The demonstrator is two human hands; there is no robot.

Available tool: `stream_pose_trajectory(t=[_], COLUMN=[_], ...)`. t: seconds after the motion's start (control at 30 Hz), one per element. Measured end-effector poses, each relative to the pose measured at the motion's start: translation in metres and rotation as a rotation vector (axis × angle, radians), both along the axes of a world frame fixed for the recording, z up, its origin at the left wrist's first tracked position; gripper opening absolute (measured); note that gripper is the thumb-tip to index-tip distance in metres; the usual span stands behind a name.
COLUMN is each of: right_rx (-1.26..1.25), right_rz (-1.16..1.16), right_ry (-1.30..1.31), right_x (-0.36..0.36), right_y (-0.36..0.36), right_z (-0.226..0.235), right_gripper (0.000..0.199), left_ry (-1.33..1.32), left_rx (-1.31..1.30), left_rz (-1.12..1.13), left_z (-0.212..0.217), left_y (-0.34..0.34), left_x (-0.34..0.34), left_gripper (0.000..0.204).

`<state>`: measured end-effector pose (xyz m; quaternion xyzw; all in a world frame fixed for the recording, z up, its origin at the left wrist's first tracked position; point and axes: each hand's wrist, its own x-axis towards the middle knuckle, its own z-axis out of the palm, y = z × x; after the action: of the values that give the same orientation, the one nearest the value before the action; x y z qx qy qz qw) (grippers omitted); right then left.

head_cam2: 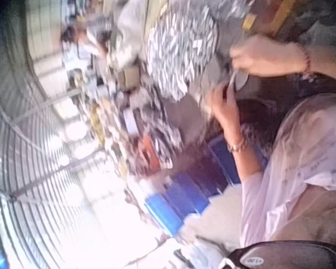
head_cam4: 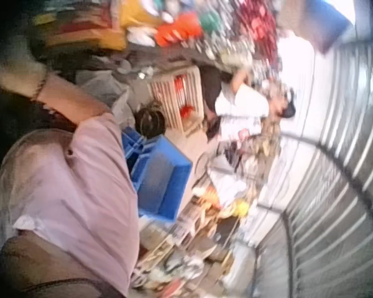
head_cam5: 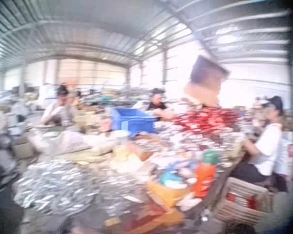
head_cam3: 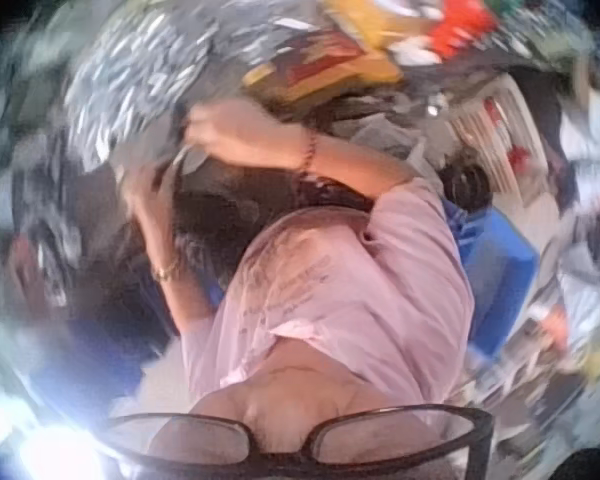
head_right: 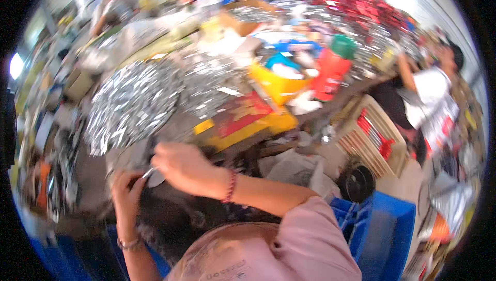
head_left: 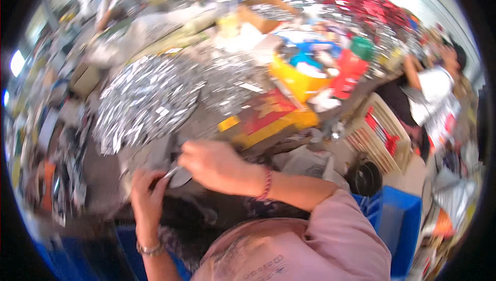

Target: Assembling small metal hardware components using a hammer and sorting them into a storage bin.

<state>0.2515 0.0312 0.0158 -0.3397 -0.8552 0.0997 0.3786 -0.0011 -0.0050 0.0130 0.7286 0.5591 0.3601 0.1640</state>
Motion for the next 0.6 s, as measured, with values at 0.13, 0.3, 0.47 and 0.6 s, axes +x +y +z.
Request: stream_pose_trajectory(t=[0.13,0.3,0.47,0.6], right_rx=[0.026,0.039,0.070,0.083], right_rz=[-0.058,-0.009,0.005,0.012], right_ry=[-0.089,-0.101,-0.121,-0.122], right_x=[0.010,0.001,-0.004,-0.004], right_y=[-0.001,0.001,0.006,0.008], right_z=[0.010,0.007,0.010,0.007], right_gripper=[0.009,0.010,0.011,0.012], left_ry=[-0.030,-0.075,-0.109,-0.078], left_rx=[0.019,0.005,-0.008,0.029], left_rz=[-0.025,0.013,0.009,-0.015], left_z=[0.010,0.008,0.010,0.005], left_y=[0.008,0.002,0.001,0.004], left_x=[0.015,0.009,0.010,0.007], left_gripper=[0.013,0.013,0.018,0.019])
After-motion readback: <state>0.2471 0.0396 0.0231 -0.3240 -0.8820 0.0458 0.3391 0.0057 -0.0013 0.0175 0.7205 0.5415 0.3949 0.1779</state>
